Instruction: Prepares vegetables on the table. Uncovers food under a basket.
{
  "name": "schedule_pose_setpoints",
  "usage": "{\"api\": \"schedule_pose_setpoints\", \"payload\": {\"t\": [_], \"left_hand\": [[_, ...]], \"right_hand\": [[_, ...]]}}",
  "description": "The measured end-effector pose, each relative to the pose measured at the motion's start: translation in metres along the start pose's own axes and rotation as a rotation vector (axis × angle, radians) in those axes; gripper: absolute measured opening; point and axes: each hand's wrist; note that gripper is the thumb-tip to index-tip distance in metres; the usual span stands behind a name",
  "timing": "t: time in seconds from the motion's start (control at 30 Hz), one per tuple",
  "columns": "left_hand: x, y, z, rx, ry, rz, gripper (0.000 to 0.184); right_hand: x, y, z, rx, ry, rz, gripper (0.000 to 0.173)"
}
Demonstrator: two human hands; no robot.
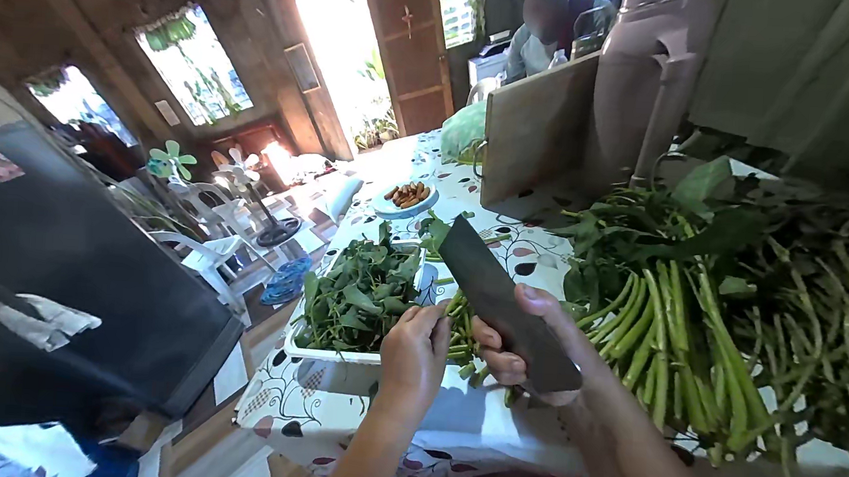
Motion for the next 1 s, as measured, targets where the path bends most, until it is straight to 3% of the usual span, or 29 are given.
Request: {"api": "schedule_pose_setpoints", "payload": {"t": [0.1,0.17,0.27,0.53,0.67,0.87,1.0], "left_hand": [[0.002,0.000,0.000,0.005,0.021,0.016,0.019],[0.001,-0.008,0.002,-0.008,0.016,0.019,0.019],[-0.003,-0.034,0.008,-0.061,-0.045,-0.024,0.020],[-0.003,-0.089,-0.009,-0.266,-0.351,-0.082,0.023],[-0.009,-0.103,-0.005,-0.434,-0.592,-0.279,0.032],[-0.004,-0.113,-0.013,-0.454,-0.683,-0.297,0.031],[0.016,-0.144,-0.033,-0.352,-0.584,-0.185,0.030]], "right_hand": [[-0.002,0.013,-0.003,0.342,-0.041,0.191,0.050],[-0.008,0.026,-0.006,0.567,-0.023,0.283,0.075],[-0.024,0.046,-0.016,0.738,0.037,0.280,0.080],[-0.105,0.079,-0.011,0.923,0.170,0.180,0.064],[-0.140,0.089,0.009,1.034,0.277,0.163,0.062],[-0.165,0.097,0.027,1.010,0.291,0.130,0.073],[-0.156,0.089,0.018,1.142,0.289,0.176,0.077]]}}
Point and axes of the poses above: each hand's wrist, its own x-axis away from the middle knuckle, its own y-axis out of the palm, z = x × y, and after that the axes turned 1 degree about -x, right-handed
